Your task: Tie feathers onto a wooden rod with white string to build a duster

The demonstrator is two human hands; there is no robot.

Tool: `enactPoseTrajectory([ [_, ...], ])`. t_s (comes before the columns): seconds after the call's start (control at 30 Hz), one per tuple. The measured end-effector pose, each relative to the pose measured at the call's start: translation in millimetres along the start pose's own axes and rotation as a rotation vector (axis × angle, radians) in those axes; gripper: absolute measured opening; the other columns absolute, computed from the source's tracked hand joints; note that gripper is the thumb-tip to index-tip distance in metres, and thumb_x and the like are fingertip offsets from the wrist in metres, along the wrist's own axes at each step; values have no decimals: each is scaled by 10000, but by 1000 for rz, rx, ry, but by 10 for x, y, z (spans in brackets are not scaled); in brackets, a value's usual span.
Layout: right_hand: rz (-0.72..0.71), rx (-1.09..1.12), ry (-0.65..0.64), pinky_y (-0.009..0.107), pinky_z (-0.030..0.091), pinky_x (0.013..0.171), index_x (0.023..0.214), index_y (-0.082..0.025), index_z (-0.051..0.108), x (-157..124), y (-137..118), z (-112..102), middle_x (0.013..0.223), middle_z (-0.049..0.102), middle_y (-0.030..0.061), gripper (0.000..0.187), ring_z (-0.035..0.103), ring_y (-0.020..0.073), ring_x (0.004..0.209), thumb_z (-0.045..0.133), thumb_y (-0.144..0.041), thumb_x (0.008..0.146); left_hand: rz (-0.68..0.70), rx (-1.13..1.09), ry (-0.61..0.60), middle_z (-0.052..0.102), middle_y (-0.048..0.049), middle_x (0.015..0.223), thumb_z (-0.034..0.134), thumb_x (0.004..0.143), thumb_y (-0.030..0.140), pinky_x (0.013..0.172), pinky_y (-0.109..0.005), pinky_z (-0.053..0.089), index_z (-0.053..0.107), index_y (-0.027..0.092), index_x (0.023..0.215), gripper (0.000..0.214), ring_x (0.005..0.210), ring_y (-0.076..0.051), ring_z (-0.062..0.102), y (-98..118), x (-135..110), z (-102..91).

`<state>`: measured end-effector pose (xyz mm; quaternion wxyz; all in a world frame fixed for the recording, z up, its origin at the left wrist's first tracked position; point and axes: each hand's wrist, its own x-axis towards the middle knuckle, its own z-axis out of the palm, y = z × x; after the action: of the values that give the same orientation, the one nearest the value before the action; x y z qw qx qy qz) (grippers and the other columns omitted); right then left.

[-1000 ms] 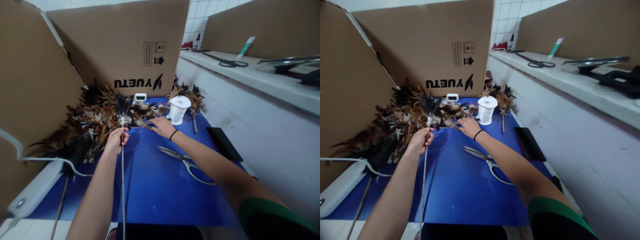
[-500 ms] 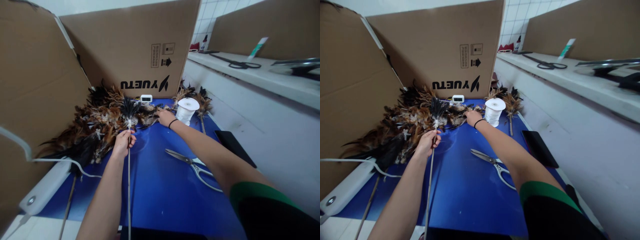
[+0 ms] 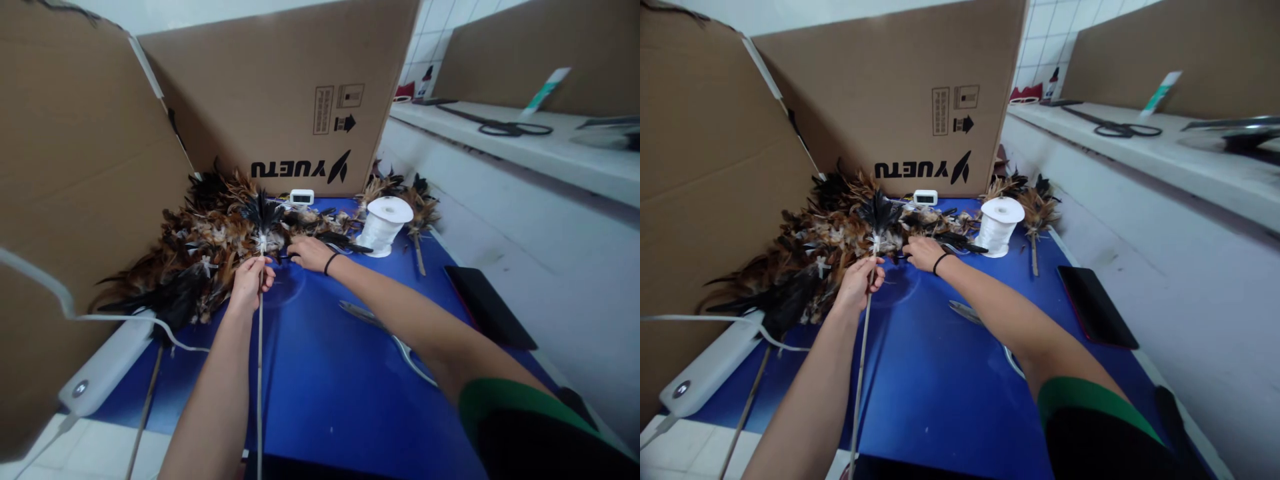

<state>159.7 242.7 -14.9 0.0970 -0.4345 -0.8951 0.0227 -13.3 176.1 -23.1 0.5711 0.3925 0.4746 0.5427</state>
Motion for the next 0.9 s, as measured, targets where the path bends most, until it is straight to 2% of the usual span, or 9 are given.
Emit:
enactPoseTrajectory([
  [0.13,59,-35,14,252,389,814,962,-160,668,-24,103,-37,984,620,91,227,560,174,941,470,-200,858,16,-25,3,543,23,495,608,707,353,310,-157,236,543,136,791,241,346,-65,431,3,7,-14],
  [0.3,119,61,50,239,400,838,992,-181,670,-4,164,-120,991,655,61,263,585,169,941,512,-140,784,40,-47,12,546,26,497,617,704,367,312,-160,237,548,139,792,254,344,-65,434,3,16,-19],
  [0.43,327,262,89,208,427,807,977,-224,674,203,24,-39,960,689,14,229,618,146,911,531,-262,803,45,-55,26,545,27,492,620,704,372,313,-162,231,547,137,789,261,339,-64,432,12,12,-22],
  [0.6,523,275,134,315,465,782,951,-181,677,524,-117,146,980,678,127,369,626,248,947,519,-476,794,52,-62,50,544,29,486,617,703,364,312,-162,228,544,135,786,254,334,-64,428,3,24,-44],
  [0.67,566,296,144,331,470,783,944,-179,683,604,-122,183,994,673,143,348,627,263,952,542,-451,781,52,-66,51,545,28,488,611,706,355,312,-162,233,542,134,790,246,337,-65,430,2,29,-53],
  [0.8,605,383,175,303,461,808,828,-190,708,651,-65,158,957,688,111,181,624,244,965,571,-281,754,42,-74,52,543,30,490,600,715,345,311,-161,234,540,134,798,235,339,-64,427,12,33,-60],
  [0.9,653,495,214,262,475,745,751,-181,707,593,7,92,827,700,85,152,649,210,851,580,-262,741,39,-82,55,542,31,487,605,708,350,309,-161,232,542,134,792,240,339,-65,430,15,34,-55],
])
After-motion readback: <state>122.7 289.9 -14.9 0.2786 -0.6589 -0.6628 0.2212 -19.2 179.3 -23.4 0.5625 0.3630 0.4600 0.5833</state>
